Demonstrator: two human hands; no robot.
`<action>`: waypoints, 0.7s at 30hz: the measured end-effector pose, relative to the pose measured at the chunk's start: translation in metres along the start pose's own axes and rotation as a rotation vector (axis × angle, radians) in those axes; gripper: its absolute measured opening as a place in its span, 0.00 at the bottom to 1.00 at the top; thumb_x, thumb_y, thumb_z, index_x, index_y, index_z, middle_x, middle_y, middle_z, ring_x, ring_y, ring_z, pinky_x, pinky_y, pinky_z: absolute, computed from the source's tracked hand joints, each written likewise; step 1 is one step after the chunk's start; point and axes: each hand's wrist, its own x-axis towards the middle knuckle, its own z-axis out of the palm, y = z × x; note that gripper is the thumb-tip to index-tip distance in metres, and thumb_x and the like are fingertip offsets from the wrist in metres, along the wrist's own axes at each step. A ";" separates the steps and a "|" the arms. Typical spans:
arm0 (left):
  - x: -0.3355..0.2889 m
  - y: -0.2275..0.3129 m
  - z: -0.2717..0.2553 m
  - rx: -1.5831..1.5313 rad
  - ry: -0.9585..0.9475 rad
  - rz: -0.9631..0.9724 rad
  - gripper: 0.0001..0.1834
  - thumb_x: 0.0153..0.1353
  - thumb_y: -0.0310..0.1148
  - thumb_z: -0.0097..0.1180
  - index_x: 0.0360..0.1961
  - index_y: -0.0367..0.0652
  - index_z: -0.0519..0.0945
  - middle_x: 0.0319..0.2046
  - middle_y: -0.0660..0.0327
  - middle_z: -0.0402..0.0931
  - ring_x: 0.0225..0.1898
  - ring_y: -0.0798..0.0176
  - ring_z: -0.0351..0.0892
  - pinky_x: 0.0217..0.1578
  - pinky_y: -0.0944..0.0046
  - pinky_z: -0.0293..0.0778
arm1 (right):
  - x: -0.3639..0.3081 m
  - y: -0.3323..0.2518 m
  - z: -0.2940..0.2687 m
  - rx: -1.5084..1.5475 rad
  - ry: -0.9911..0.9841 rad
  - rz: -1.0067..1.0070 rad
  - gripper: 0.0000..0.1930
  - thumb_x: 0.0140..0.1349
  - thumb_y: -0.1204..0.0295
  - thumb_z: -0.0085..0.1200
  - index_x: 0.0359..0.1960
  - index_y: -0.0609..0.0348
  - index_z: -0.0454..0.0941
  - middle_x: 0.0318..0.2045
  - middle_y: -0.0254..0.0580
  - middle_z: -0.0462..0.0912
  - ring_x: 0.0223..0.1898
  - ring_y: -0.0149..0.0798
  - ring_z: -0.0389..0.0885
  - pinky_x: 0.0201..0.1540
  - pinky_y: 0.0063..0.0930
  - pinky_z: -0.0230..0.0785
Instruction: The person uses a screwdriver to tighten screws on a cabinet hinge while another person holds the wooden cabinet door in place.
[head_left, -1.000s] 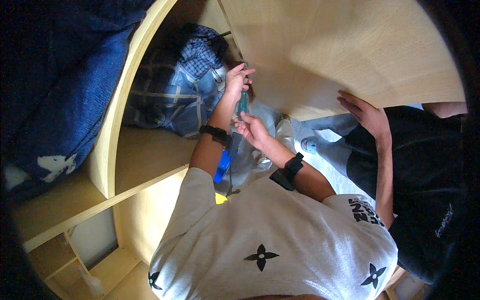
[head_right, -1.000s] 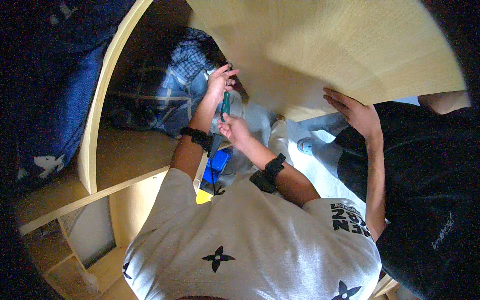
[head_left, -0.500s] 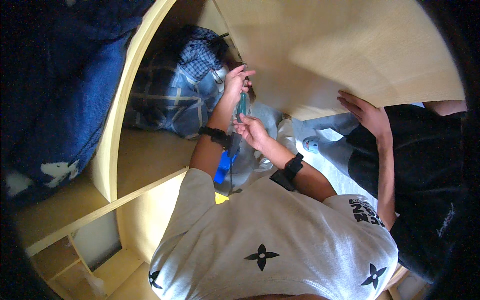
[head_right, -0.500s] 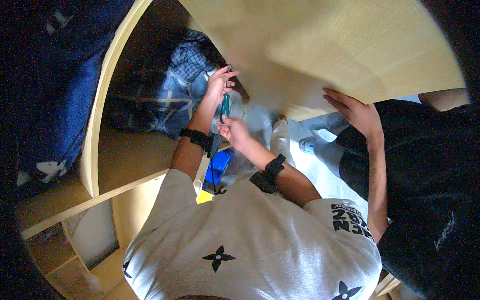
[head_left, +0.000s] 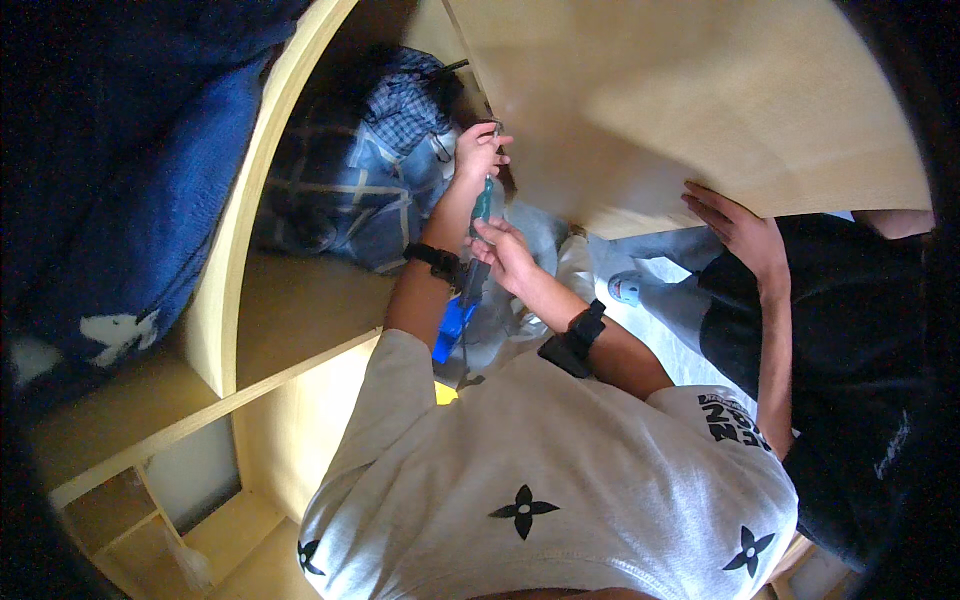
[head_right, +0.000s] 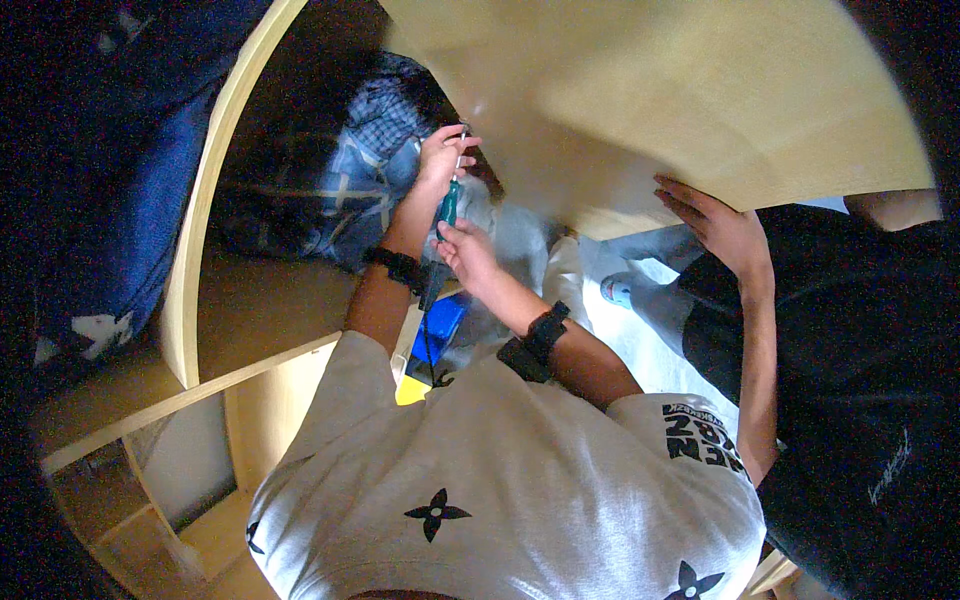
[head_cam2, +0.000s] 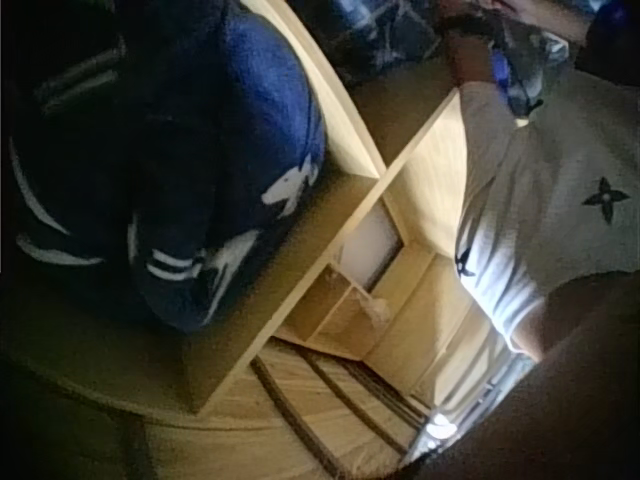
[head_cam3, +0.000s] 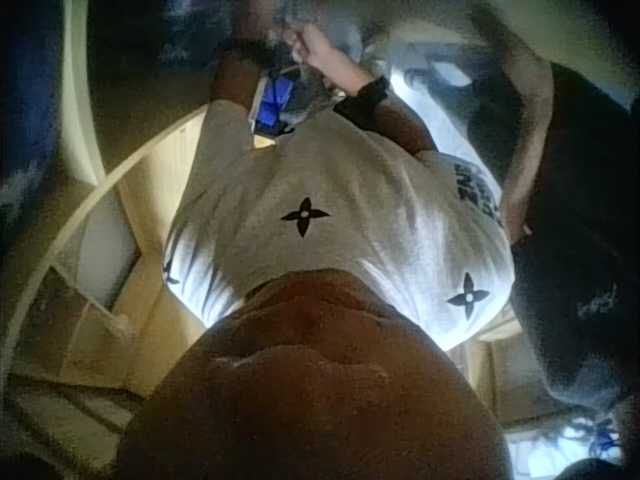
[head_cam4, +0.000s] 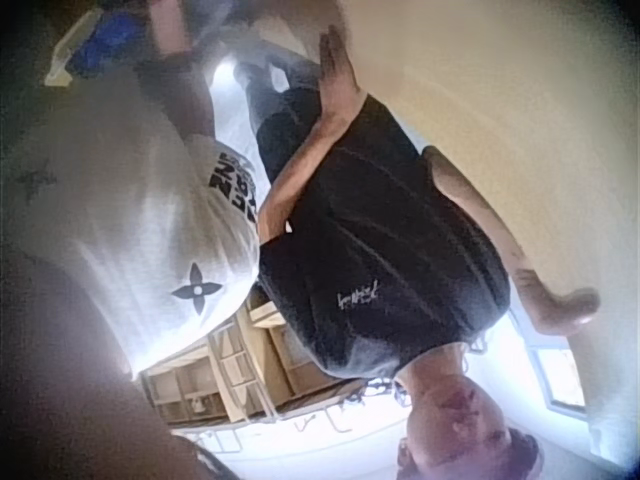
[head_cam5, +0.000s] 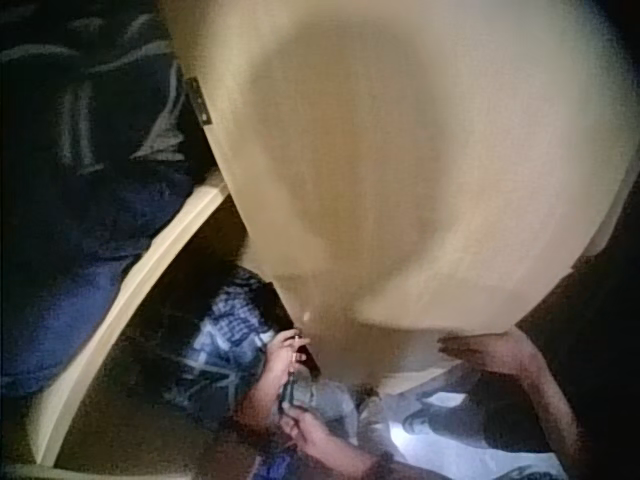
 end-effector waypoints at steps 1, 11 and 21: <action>0.001 0.000 0.001 0.022 0.030 -0.001 0.19 0.62 0.22 0.39 0.55 0.39 0.63 0.42 0.50 0.76 0.21 0.63 0.76 0.12 0.73 0.61 | -0.002 -0.003 0.006 -0.002 -0.001 0.002 0.10 0.59 0.72 0.54 0.38 0.59 0.66 0.31 0.40 0.76 0.28 0.33 0.76 0.31 0.22 0.70; -0.008 -0.023 -0.046 -0.094 -0.149 -0.212 0.19 0.62 0.34 0.49 0.50 0.33 0.66 0.40 0.48 0.76 0.34 0.52 0.80 0.36 0.59 0.77 | 0.005 0.005 0.010 0.225 0.042 0.050 0.10 0.62 0.72 0.49 0.42 0.62 0.65 0.34 0.46 0.74 0.30 0.36 0.73 0.29 0.22 0.68; -0.059 -0.037 -0.059 -0.106 -0.203 -0.217 0.11 0.56 0.28 0.57 0.37 0.32 0.75 0.32 0.52 0.77 0.35 0.59 0.78 0.38 0.61 0.74 | 0.005 0.004 0.023 0.517 -0.022 0.102 0.07 0.63 0.73 0.45 0.41 0.60 0.68 0.34 0.42 0.76 0.34 0.35 0.75 0.38 0.26 0.71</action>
